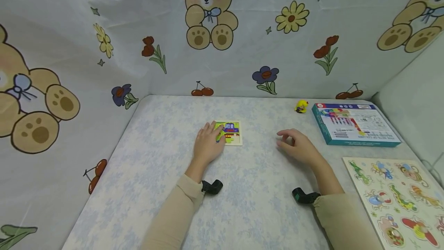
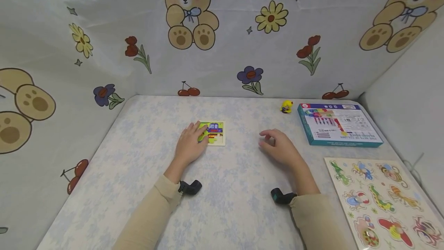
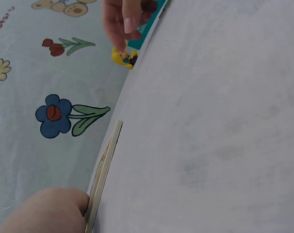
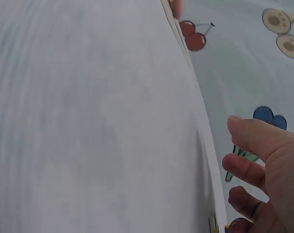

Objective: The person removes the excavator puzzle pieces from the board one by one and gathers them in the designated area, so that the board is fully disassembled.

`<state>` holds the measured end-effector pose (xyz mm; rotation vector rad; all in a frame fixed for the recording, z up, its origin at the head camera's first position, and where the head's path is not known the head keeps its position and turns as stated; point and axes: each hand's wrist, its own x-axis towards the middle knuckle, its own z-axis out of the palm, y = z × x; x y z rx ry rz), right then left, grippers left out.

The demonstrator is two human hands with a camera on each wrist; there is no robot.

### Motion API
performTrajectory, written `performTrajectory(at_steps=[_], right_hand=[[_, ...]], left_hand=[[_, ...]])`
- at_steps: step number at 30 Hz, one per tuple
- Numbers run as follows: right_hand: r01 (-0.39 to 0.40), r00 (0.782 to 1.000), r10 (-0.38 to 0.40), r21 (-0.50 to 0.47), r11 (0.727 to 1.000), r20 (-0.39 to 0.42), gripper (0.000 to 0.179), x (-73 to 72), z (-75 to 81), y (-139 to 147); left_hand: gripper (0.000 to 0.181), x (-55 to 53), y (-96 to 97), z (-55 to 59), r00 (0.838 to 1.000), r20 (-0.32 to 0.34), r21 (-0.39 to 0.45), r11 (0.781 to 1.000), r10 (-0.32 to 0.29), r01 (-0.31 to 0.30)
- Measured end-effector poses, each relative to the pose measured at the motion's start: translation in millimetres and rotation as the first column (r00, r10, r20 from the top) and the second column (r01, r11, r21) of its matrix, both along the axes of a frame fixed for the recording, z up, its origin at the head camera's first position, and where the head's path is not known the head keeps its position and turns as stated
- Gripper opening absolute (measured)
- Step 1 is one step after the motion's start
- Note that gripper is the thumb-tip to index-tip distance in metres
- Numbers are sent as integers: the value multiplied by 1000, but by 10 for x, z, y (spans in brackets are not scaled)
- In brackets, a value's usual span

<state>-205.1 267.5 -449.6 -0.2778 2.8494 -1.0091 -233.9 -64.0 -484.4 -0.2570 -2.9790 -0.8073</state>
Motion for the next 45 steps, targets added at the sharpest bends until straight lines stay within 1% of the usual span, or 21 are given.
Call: performTrajectory(at_steps=[5, 10, 14, 18, 22, 27, 31, 34, 37, 40, 42, 45], right_hand=[[-76, 996, 76, 5, 997, -37, 40, -137, 41, -403], [-117, 993, 118, 39, 992, -29, 41, -281, 45, -751], [-156, 986, 159, 79, 985, -39, 43, -382, 26, -959], [-183, 980, 191, 134, 974, -50, 46, -460, 22, -1107], [-189, 979, 200, 174, 966, -49, 44, -514, 32, -1191], [-186, 976, 208, 231, 955, -71, 43, -551, 35, -1242], [-181, 972, 215, 282, 942, -96, 42, -563, 67, -1278], [-193, 962, 244, 332, 923, -120, 41, -562, 98, -1297], [-216, 943, 296, 397, 892, -152, 39, -565, 112, -1309], [-234, 926, 337, 436, 869, -173, 38, -570, 113, -1311], [-246, 919, 354, 448, 860, -173, 38, -571, 110, -1309], [-261, 918, 362, 441, 859, -161, 38, -568, 106, -1298]], left_hand=[[51, -2, 5, 11, 1000, 3, -8, 1000, 0, 0], [54, 0, 8, 12, 1000, 14, -28, 1000, -10, 11], [56, 4, 6, 6, 1000, 17, -59, 998, -8, 10], [55, 0, 5, -1, 1000, 20, -84, 996, -10, 11], [53, -6, 12, -8, 1000, 22, -100, 995, -16, 18], [53, -11, 15, -13, 1000, 17, -106, 994, -14, 15], [53, -11, 12, -10, 1000, 8, -100, 995, -14, 15], [53, -9, 13, -5, 1000, 7, -97, 995, -16, 17], [53, -7, 13, 1, 1000, 9, -95, 995, -18, 19], [53, -8, 14, 5, 1000, 11, -95, 995, -17, 18], [53, -6, 13, 6, 1000, 13, -96, 995, -15, 16], [53, -2, 12, -1, 1000, 15, -95, 995, -14, 16]])
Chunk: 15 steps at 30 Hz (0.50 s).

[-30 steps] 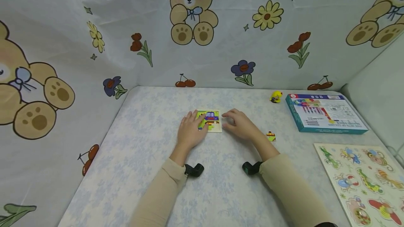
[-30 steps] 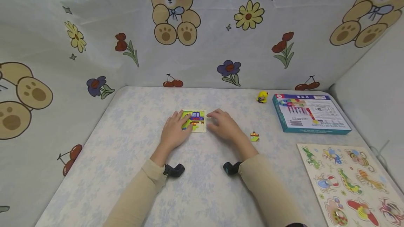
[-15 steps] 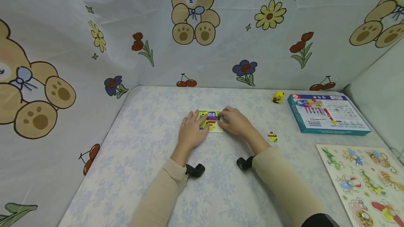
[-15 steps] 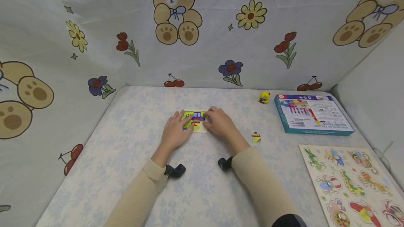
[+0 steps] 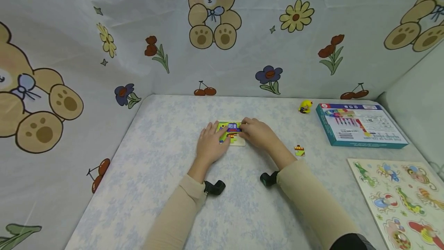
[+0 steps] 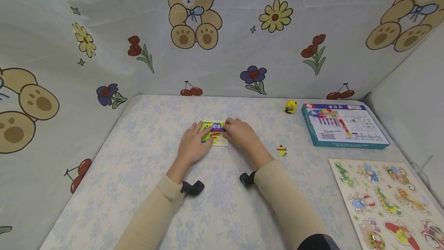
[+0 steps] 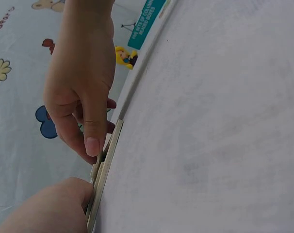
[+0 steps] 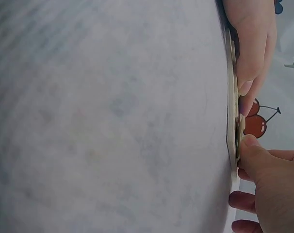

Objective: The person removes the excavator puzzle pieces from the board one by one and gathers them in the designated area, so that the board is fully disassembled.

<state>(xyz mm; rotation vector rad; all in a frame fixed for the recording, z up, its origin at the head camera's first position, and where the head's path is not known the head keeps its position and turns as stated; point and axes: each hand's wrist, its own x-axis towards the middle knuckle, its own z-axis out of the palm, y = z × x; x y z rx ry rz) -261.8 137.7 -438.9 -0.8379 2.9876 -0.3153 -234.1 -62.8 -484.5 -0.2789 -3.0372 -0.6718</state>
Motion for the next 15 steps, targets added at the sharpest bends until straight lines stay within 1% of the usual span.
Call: performTrajectory(at_steps=[4, 8, 15], right_hand=[[-11, 1000, 11, -33, 999, 8, 37, 9, -6, 19], [-31, 999, 30, -74, 997, -12, 34, 14, -26, 40], [-48, 999, 45, -117, 992, -28, 31, 17, -58, 57]], left_hand=[[52, 5, -5, -7, 1000, 3, 8, 1000, -1, 0], [50, -1, -3, -10, 1000, 6, 17, 1000, 5, -5], [50, -12, -1, 0, 1000, 10, 32, 999, 9, -9]])
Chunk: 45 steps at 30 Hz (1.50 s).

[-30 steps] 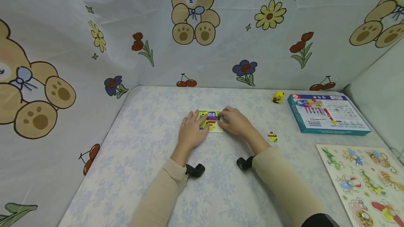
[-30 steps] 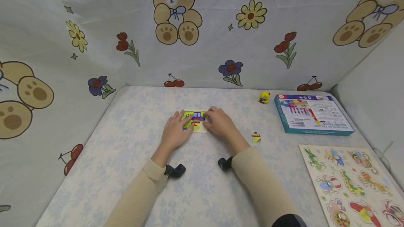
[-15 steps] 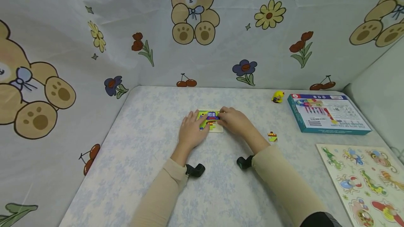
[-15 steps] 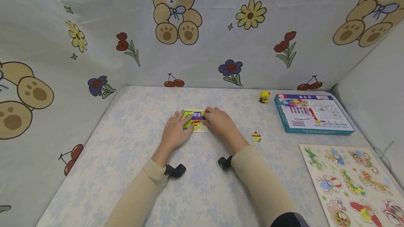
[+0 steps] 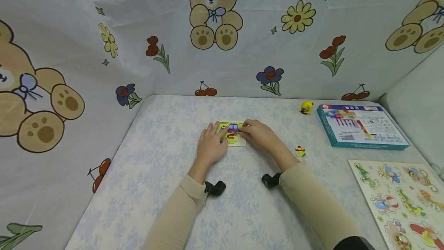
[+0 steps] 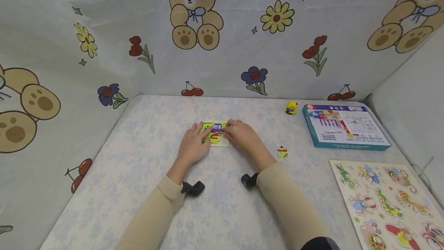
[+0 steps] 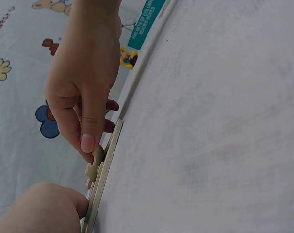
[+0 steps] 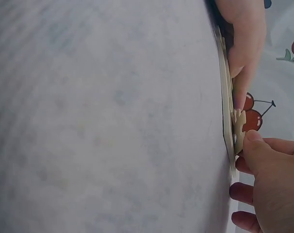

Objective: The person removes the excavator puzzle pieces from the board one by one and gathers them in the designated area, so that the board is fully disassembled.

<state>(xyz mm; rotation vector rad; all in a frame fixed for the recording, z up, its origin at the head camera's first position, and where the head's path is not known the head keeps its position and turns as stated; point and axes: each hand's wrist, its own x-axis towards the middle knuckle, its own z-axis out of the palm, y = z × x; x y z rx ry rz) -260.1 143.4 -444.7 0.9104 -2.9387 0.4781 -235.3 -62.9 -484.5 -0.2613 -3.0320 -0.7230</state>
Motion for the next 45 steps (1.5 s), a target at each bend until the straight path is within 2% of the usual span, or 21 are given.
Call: performTrajectory(at_steps=[10, 18, 24, 37, 45], right_hand=[[-9, 1000, 9, -42, 999, -9, 25, 6, -18, 1], [39, 998, -38, -21, 999, 52, 38, -9, -20, -16], [67, 995, -66, -5, 998, 80, 39, -29, 21, -65], [6, 1000, -5, -23, 1000, 17, 32, -54, -20, -34], [-14, 999, 18, -81, 997, 49, 27, -44, -14, -45]], left_hand=[[50, 12, -5, 8, 1000, -5, 14, 1000, -1, 1], [50, -1, -10, -12, 1000, -3, 2, 1000, 2, -2], [49, -1, -7, -2, 1000, 2, 7, 1000, 2, -2], [49, 3, 3, 8, 1000, 4, -2, 1000, 3, -3], [49, 7, 2, 4, 1000, 9, 0, 1000, 8, -8]])
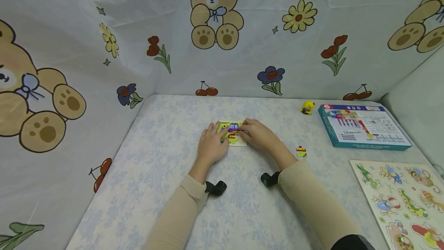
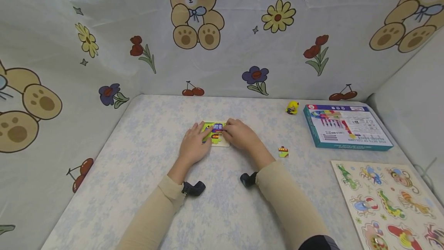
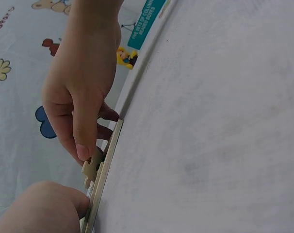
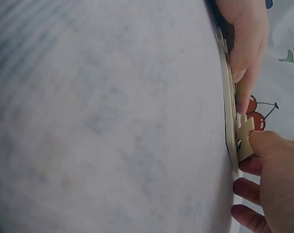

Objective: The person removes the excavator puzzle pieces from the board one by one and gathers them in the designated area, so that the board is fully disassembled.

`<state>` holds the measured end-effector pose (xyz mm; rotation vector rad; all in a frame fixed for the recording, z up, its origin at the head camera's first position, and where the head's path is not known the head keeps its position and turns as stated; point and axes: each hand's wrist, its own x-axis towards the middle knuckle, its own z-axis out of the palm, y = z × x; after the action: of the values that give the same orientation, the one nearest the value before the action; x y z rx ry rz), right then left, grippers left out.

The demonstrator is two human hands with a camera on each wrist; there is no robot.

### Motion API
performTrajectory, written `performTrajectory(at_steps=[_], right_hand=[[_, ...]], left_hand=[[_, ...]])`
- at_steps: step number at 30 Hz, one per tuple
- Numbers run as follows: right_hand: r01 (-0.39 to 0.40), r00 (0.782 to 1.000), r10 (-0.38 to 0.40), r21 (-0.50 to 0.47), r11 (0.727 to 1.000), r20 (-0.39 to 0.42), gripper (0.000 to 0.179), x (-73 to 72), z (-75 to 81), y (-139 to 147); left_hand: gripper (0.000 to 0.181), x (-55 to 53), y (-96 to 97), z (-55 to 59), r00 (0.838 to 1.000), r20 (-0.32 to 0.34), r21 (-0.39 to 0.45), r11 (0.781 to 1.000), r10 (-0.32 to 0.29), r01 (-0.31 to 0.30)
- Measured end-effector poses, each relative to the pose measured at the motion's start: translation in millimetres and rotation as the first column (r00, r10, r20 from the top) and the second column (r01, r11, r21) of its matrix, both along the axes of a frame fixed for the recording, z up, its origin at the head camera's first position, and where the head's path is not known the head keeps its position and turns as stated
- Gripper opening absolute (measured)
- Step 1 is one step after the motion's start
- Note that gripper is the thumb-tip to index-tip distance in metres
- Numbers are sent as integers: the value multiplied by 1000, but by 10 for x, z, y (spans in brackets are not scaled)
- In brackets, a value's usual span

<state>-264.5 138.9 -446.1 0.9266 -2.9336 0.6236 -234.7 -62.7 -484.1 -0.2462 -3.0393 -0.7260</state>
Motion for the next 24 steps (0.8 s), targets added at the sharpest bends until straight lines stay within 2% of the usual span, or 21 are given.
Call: performTrajectory(at_steps=[5, 12, 24], right_hand=[[11, 999, -9, -38, 999, 35, 24, -14, -19, 6], [9, 996, -7, -23, 1000, 91, 21, -34, -33, 1], [9, 994, -8, -8, 1000, 111, 21, -15, -10, -18]], left_hand=[[49, 2, 1, 13, 1000, 0, -1, 1000, 1, -1], [49, 10, 2, 21, 1000, -4, 1, 1000, -1, 1], [49, 12, -1, 14, 1000, -9, -10, 1000, -5, 5]])
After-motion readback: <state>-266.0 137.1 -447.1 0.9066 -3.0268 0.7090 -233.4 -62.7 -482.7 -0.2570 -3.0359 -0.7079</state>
